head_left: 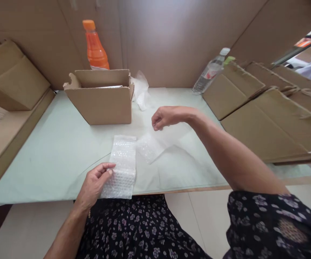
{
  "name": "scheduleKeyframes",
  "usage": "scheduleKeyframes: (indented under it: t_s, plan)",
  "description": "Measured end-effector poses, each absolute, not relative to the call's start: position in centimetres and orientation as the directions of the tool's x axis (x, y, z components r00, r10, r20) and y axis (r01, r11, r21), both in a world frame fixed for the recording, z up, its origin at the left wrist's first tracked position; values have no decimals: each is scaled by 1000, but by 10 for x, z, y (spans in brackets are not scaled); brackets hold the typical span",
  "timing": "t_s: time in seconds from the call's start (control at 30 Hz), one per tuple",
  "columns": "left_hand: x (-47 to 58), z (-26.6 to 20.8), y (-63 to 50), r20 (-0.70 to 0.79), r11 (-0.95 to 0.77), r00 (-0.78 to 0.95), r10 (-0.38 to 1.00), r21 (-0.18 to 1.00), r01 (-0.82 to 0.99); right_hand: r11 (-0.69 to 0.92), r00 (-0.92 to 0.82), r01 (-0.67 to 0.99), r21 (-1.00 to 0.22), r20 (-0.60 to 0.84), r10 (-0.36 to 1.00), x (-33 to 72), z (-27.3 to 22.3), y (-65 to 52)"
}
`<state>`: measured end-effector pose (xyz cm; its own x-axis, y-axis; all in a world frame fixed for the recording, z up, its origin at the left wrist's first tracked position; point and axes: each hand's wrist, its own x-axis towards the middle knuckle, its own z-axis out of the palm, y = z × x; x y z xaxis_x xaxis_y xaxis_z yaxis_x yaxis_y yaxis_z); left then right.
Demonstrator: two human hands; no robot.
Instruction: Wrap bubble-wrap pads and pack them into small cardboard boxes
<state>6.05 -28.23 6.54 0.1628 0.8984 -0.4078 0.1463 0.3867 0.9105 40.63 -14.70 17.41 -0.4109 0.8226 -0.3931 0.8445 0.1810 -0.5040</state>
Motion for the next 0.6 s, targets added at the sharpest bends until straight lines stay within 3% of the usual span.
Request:
scheduleKeyframes:
  t_s: [0.1,0.2,0.27,0.33,0.5,0.6]
  plan:
    - [58,67,-287,-470,455,177,865,882,120,243,-349,913,-326,-318,882,392,165,-113]
    - [58,67,-290,-500,490,178,848,866,99,295,-313,925,-237,-40,949,385,148,-104]
    - [58,65,-291,-516,506,174,839,856,99,302,-268,916,-264,156,951,384,132,-117]
    - [55,62,-291,-537,528,173,826,843,102,280,-202,908,-312,259,944,383,112,-141]
    - [45,60,-289,-517,519,124,847,854,18,297,-265,890,-347,139,954,376,72,-195]
    - [41,73,-286,-348,351,43,936,934,-66,202,-68,819,-537,259,963,371,75,-219]
